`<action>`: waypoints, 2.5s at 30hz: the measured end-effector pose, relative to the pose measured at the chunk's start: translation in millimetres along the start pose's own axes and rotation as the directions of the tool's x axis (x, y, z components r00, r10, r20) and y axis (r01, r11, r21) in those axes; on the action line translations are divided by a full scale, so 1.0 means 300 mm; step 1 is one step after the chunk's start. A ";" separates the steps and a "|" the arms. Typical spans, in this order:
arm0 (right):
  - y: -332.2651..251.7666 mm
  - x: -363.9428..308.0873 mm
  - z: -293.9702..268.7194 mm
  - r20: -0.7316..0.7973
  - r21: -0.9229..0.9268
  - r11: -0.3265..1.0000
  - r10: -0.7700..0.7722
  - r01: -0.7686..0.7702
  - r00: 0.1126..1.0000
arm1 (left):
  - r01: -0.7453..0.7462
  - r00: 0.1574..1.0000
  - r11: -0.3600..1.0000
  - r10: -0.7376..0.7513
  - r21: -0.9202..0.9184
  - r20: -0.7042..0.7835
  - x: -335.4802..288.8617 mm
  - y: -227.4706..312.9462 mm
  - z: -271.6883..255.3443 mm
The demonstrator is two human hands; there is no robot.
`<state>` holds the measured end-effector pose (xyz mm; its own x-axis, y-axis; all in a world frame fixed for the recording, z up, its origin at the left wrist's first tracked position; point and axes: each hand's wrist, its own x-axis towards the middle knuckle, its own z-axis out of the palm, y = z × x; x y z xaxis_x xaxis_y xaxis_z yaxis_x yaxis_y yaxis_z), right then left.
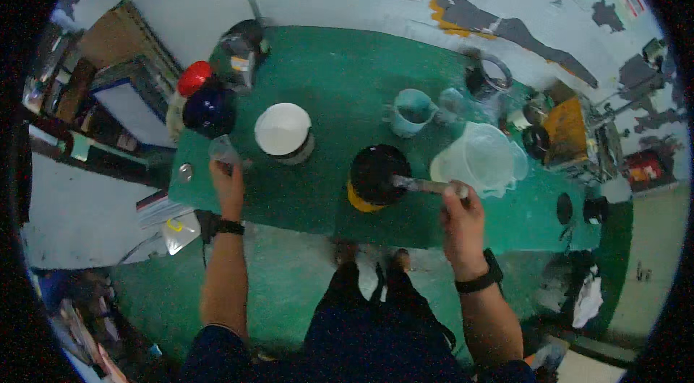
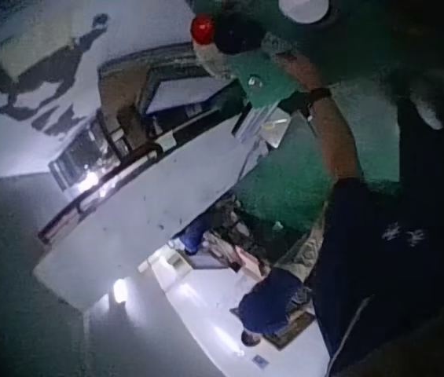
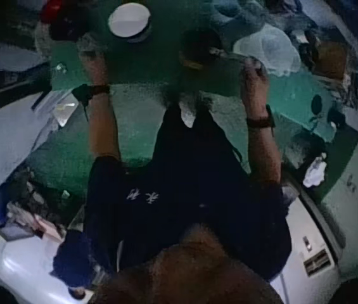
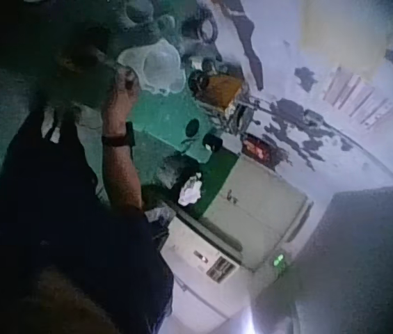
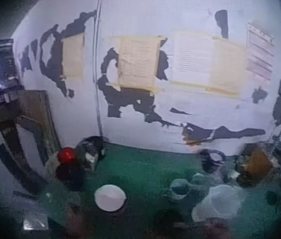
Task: The recorder mixes black paint from a container into a cup with a liquid, using a brush to stir.
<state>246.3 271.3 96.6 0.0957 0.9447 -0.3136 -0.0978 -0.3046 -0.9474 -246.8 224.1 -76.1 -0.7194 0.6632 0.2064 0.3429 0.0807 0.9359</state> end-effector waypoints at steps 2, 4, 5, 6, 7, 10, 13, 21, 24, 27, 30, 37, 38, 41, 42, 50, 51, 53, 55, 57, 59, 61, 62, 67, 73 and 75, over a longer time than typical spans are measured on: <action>-0.003 -0.003 0.029 -0.052 0.022 1.000 0.002 -0.001 0.999 | 0.047 0.999 0.999 -0.046 -0.021 0.028 -0.008 0.001 0.004; 0.002 -0.008 0.052 -0.007 -0.106 0.986 -0.130 0.128 0.992 | 0.093 0.992 0.996 -0.092 -0.004 0.089 -0.023 0.006 -0.008; 0.007 -0.007 0.064 0.026 -0.166 0.967 -0.190 0.191 0.982 | 0.079 0.994 0.996 -0.081 0.036 0.074 -0.034 0.007 -0.008; 0.012 0.002 0.073 0.013 -0.285 0.931 -0.236 0.230 0.972 | 0.066 0.996 0.995 -0.070 0.076 0.057 -0.047 0.007 -0.005; 0.003 0.002 0.103 0.038 -0.341 0.911 -0.233 0.232 0.972 | 0.055 0.998 0.991 -0.059 0.121 0.034 -0.063 0.001 -0.019; -0.070 0.009 0.175 0.113 -0.495 0.828 -0.239 0.264 0.964 | 0.057 0.996 0.990 -0.047 0.130 -0.078 -0.137 -0.039 -0.065; -0.126 0.037 0.184 0.186 -0.588 0.750 -0.237 0.301 0.954 | 0.114 0.988 0.978 -0.093 0.177 -0.120 -0.255 0.167 -0.021; -0.164 0.079 0.277 0.292 -0.660 0.679 -0.162 0.321 0.943 | 0.668 0.675 0.703 -0.433 -0.245 0.597 -0.668 0.366 0.284; -0.174 0.083 0.233 0.358 -0.574 0.733 -0.176 0.365 0.917 | 0.909 0.412 0.169 -0.492 -0.380 0.767 -0.686 0.432 0.370; -0.246 0.065 0.228 0.442 -0.629 0.618 -0.213 0.471 0.871 | 0.921 0.329 -0.042 -0.453 -0.388 0.829 -0.678 0.445 0.418; -0.278 0.089 0.203 0.624 -0.547 0.463 -0.330 0.697 0.709 | 0.912 0.299 -0.132 -0.435 -0.389 0.849 -0.686 0.432 0.447; -0.271 0.119 0.147 0.712 -0.580 0.353 -0.217 0.734 0.667 | 0.871 0.391 -0.148 -0.368 -0.468 0.844 -0.700 0.399 0.506; -0.276 0.108 0.138 0.678 -0.608 0.389 -0.199 0.692 0.708 | 0.870 0.401 -0.116 -0.396 -0.478 0.826 -0.698 0.404 0.510; -0.271 0.118 0.119 0.528 -0.666 0.571 -0.095 0.481 0.844 | 0.867 0.450 0.008 -0.444 -0.499 0.775 -0.705 0.397 0.519; -0.264 0.123 0.112 0.469 -0.669 0.634 -0.045 0.388 0.882 | 0.860 0.481 0.067 -0.437 -0.505 0.760 -0.711 0.369 0.526; -0.199 0.116 0.093 0.248 -0.327 0.945 0.058 0.027 0.967 | 0.857 0.510 0.205 -0.475 -0.473 0.717 -0.632 0.421 0.497; -0.194 0.119 0.085 0.247 -0.278 0.960 0.047 0.024 0.968 | 0.861 0.505 0.216 -0.473 -0.461 0.722 -0.624 0.397 0.492; -0.190 0.128 0.073 0.353 -0.377 0.889 -0.121 0.260 0.928 | 0.871 0.490 0.226 -0.474 -0.437 0.732 -0.597 0.409 0.486; -0.202 0.129 0.069 0.500 -0.478 0.728 -0.235 0.492 0.834 | 0.881 0.472 0.227 -0.481 -0.415 0.739 -0.569 0.424 0.475; -0.231 0.122 0.074 0.673 -0.541 0.469 -0.257 0.698 0.694 | 0.888 0.460 0.232 -0.474 -0.398 0.750 -0.550 0.397 0.474; -0.214 0.131 0.068 0.718 -0.513 0.414 -0.273 0.752 0.640 | 0.895 0.445 0.257 -0.477 -0.364 0.758 -0.534 0.394 0.478; -0.221 0.125 0.071 0.681 -0.577 0.447 -0.198 0.683 0.705 | 0.900 0.430 0.303 -0.495 -0.314 0.755 -0.521 0.386 0.481; -0.247 0.110 0.076 0.613 -0.649 0.496 -0.109 0.577 0.783 | 0.900 0.432 0.295 -0.494 -0.322 0.755 -0.521 0.379 0.481; -0.242 0.105 0.072 0.379 -0.631 0.745 0.055 0.215 0.924 | 0.910 0.412 0.259 -0.485 -0.324 0.771 -0.516 0.394 0.486; -0.183 0.077 0.058 0.203 -0.209 0.971 0.156 -0.113 0.967 | 0.899 0.416 0.331 -0.449 -0.286 0.791 -0.505 0.366 0.477; -0.177 0.074 0.042 0.210 -0.182 0.982 0.083 -0.044 0.974 | 0.907 0.404 0.314 -0.465 -0.280 0.788 -0.501 0.381 0.468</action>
<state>241.1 310.0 140.9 -0.1227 0.9206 -0.3706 0.0799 -0.3631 -0.9283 -14.7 238.3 -40.1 0.0256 0.8170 -0.5761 -0.7141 0.4183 0.5614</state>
